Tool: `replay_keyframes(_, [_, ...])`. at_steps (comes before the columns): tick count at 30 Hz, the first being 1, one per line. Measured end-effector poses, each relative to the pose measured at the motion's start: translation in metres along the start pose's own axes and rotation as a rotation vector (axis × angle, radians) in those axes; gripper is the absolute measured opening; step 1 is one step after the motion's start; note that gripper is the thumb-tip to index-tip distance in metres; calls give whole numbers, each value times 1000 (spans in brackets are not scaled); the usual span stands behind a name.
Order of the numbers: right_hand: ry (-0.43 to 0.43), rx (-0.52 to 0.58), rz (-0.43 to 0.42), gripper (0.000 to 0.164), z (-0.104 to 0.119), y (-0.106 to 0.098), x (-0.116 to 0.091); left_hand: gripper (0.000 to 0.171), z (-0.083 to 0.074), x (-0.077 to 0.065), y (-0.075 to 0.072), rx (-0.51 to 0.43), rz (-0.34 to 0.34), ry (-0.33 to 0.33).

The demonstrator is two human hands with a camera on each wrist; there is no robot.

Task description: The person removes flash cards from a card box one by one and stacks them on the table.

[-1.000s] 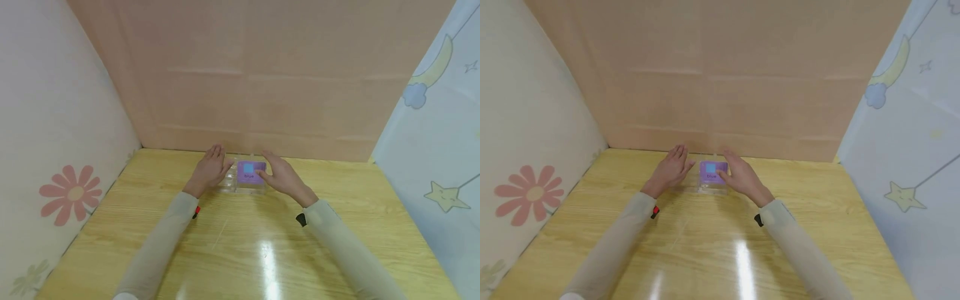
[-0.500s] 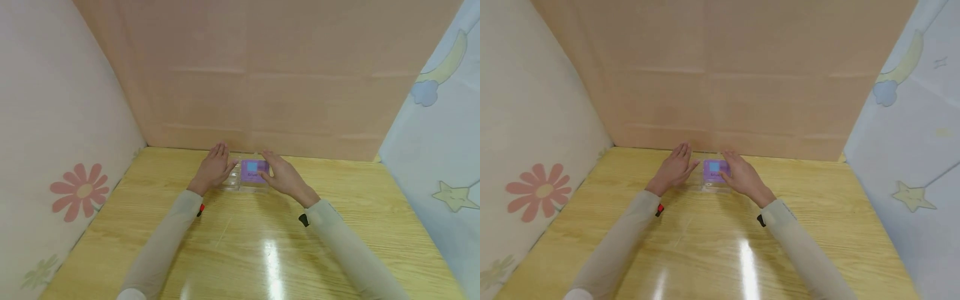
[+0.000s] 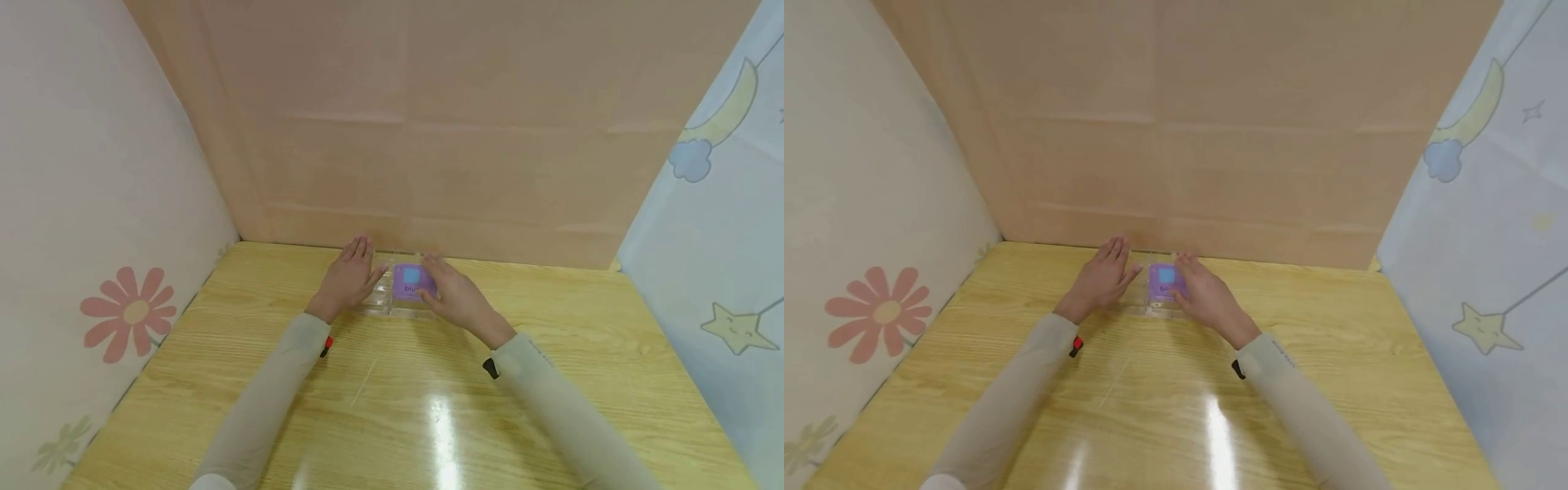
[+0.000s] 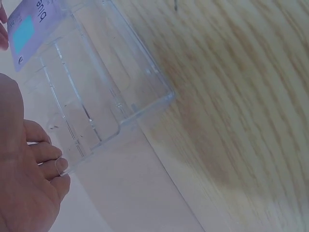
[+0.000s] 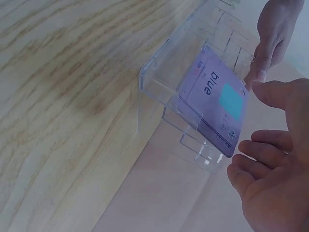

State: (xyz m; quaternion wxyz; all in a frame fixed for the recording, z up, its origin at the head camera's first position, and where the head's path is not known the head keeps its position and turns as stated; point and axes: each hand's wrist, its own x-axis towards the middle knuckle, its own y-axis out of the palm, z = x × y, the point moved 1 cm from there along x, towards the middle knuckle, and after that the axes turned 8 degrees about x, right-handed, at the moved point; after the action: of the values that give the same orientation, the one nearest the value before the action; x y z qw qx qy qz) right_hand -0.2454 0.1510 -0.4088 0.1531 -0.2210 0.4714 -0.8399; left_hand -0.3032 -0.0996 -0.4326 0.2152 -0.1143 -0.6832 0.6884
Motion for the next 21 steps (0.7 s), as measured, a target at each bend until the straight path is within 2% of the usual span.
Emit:
replay_keyframes(9, [-40,-41,0,72,-2,5,1,82,1,1,5,22,13,-12])
replay_keyframes(17, [-55,-63,5,71,-6,4,-1,82,-3,4,5,20,4,-10])
replay_keyframes(21, [-63,-74,5,71,-6,5,1,82,-3,4,2,47,-8,-8])
